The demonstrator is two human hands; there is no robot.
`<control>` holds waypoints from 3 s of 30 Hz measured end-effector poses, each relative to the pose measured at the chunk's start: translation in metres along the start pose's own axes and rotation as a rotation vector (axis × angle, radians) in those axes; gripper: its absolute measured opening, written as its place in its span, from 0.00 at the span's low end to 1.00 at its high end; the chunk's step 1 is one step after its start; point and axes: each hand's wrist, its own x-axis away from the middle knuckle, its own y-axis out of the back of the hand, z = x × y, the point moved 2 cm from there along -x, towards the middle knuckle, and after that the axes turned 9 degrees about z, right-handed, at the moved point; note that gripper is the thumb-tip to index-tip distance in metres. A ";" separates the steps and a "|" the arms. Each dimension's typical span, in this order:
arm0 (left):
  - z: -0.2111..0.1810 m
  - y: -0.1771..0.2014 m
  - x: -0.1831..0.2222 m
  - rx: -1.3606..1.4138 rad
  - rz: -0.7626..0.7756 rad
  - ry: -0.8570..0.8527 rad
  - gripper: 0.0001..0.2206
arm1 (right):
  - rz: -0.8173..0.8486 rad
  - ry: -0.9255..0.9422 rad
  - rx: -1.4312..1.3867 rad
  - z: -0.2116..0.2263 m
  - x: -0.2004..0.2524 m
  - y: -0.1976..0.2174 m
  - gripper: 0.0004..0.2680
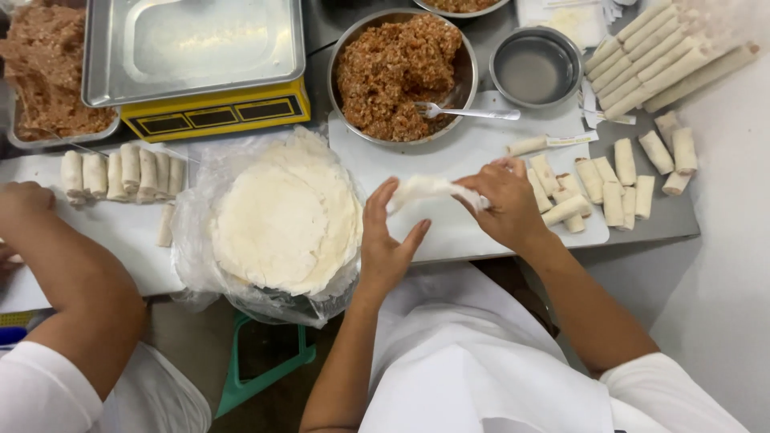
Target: The person is manually assembling spring rolls by placing a portion of filling onto a wrapper and rolling it into a cylinder.
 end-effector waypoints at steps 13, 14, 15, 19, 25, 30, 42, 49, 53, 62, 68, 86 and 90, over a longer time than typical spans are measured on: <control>0.167 0.134 0.079 -0.658 -0.211 0.363 0.09 | 0.129 -0.363 -1.059 0.056 -0.067 0.001 0.05; 0.187 0.150 0.083 -0.229 -0.298 0.368 0.10 | 0.022 -0.367 -1.190 0.067 -0.085 -0.002 0.06; 0.168 0.159 0.086 -0.228 -0.297 0.365 0.10 | 0.019 -0.365 -1.188 0.066 -0.094 -0.033 0.06; 0.040 0.184 0.071 0.239 -0.936 0.415 0.08 | 0.221 -0.405 -1.047 0.060 -0.103 -0.117 0.15; 0.046 0.118 0.076 0.392 -0.627 0.419 0.02 | 0.440 -0.348 -1.255 0.082 -0.062 -0.117 0.25; 0.056 0.031 0.047 0.474 -0.269 0.407 0.08 | 0.291 -0.386 -1.102 0.064 -0.039 -0.061 0.07; 0.037 -0.005 0.012 0.379 0.007 0.488 0.18 | 0.179 -0.622 -1.064 0.006 0.044 -0.040 0.04; 0.019 -0.026 0.013 0.329 0.012 0.363 0.05 | 0.168 -0.614 -0.858 0.005 0.026 -0.015 0.09; 0.011 -0.008 0.021 0.355 0.033 0.435 0.04 | 0.085 -0.566 -0.690 -0.008 0.026 -0.004 0.06; 0.019 -0.014 0.010 0.095 0.045 0.266 0.04 | 0.264 -0.507 -0.578 0.014 0.030 0.028 0.07; -0.005 -0.043 0.013 0.053 0.083 0.161 0.08 | 0.247 -0.416 -0.480 0.014 0.023 0.011 0.03; -0.001 -0.056 0.008 -0.113 0.048 0.259 0.09 | 0.198 -0.503 -0.503 0.009 0.036 0.024 0.09; 0.006 -0.052 -0.005 -0.131 0.002 0.212 0.08 | 0.108 -0.530 -0.332 -0.025 0.048 -0.012 0.06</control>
